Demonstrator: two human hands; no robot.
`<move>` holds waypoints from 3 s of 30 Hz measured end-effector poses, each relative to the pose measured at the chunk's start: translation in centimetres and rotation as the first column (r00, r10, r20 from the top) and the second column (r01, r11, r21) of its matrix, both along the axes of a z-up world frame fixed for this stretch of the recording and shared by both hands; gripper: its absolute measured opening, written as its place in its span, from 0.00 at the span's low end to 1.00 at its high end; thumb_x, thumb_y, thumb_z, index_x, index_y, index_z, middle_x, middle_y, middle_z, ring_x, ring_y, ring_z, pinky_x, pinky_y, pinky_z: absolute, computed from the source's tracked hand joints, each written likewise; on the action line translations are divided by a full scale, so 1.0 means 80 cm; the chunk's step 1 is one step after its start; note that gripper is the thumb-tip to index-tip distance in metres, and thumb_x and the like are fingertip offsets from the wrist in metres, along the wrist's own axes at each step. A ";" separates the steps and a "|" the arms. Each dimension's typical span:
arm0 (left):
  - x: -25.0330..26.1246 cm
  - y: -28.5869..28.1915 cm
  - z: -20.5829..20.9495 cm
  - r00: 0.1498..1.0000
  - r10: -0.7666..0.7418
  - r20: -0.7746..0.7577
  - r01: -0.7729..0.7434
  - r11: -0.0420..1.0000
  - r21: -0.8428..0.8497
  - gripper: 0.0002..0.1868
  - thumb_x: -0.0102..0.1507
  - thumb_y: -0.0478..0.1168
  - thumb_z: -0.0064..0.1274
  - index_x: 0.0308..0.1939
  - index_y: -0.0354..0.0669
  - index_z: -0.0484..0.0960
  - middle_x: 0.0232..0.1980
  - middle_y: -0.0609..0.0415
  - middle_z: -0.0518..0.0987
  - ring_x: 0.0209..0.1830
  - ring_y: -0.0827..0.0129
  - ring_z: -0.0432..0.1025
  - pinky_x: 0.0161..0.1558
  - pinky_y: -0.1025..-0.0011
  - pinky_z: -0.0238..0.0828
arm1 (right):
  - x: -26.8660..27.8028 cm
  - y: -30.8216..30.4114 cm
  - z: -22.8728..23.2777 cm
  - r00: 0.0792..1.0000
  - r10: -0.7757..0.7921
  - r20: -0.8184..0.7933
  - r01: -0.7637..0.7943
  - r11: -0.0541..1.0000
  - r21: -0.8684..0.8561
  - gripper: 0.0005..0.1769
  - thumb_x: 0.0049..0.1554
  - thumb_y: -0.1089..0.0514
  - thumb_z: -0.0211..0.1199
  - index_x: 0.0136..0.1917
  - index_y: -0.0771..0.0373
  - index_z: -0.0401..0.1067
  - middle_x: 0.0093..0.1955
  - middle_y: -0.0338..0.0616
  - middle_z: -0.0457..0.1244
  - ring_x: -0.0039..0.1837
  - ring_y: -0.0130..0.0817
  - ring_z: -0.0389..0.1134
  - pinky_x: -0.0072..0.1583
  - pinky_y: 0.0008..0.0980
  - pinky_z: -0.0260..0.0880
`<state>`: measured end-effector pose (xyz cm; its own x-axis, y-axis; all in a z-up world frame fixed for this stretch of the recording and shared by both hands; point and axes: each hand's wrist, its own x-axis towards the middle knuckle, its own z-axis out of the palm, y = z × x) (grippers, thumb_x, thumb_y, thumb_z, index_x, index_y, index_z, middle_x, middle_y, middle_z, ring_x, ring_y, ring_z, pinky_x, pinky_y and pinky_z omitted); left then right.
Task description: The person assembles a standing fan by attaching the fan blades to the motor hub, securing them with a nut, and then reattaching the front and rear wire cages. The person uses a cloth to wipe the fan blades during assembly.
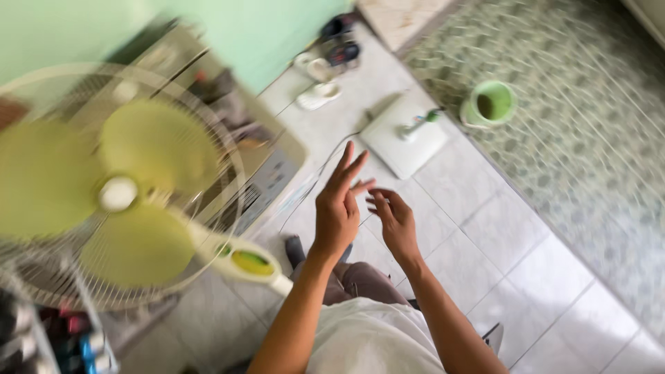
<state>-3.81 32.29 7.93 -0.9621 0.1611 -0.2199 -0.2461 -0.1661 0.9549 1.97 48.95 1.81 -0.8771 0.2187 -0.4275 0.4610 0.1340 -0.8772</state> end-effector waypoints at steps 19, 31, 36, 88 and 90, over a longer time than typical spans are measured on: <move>-0.037 0.379 0.067 0.592 -0.734 -0.332 0.806 0.533 0.258 0.33 0.71 0.48 0.41 0.79 0.40 0.58 0.84 0.48 0.55 0.85 0.56 0.49 0.79 0.54 0.45 | 0.039 0.284 0.167 0.526 -0.646 -0.553 0.804 0.590 0.075 0.15 0.67 0.62 0.52 0.65 0.69 0.65 0.65 0.48 0.64 0.64 0.35 0.69 0.62 0.34 0.74; -0.063 0.716 0.158 0.171 -0.808 -0.564 0.985 0.162 0.067 0.37 0.71 0.55 0.42 0.79 0.41 0.56 0.83 0.46 0.55 0.84 0.55 0.52 0.78 0.54 0.50 | 0.073 0.533 0.250 0.075 -0.745 -0.662 0.994 0.110 -0.011 0.17 0.66 0.60 0.53 0.65 0.69 0.66 0.64 0.50 0.65 0.62 0.37 0.71 0.60 0.36 0.75; -0.024 0.876 0.191 0.061 -0.754 -0.655 0.996 0.090 -0.011 0.33 0.72 0.54 0.42 0.78 0.43 0.60 0.85 0.46 0.54 0.85 0.53 0.50 0.78 0.53 0.50 | 0.134 0.670 0.265 -0.064 -0.764 -0.642 0.998 -0.035 -0.059 0.18 0.65 0.58 0.51 0.66 0.69 0.66 0.66 0.50 0.64 0.60 0.37 0.71 0.58 0.37 0.76; 0.221 2.599 0.535 0.284 -0.905 -0.316 0.942 0.201 0.269 0.35 0.71 0.55 0.40 0.77 0.38 0.58 0.81 0.45 0.59 0.81 0.52 0.55 0.75 0.60 0.52 | 0.360 2.411 0.660 0.180 -0.794 -0.580 0.943 -0.029 0.331 0.15 0.64 0.57 0.59 0.63 0.60 0.72 0.59 0.42 0.66 0.56 0.30 0.70 0.54 0.30 0.72; 0.221 2.680 0.542 0.298 -0.898 -0.325 0.946 0.234 0.223 0.34 0.71 0.55 0.40 0.76 0.40 0.58 0.80 0.46 0.59 0.80 0.51 0.56 0.74 0.60 0.54 | 0.363 2.493 0.667 0.196 -0.767 -0.611 0.935 -0.042 0.353 0.15 0.64 0.57 0.59 0.63 0.60 0.73 0.58 0.43 0.66 0.57 0.30 0.69 0.54 0.30 0.72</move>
<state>13.83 246.73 51.30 -0.1070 0.9834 0.1464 -0.3491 -0.1751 0.9206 30.97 248.40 55.21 0.1595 0.9374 0.3097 0.4757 0.2019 -0.8561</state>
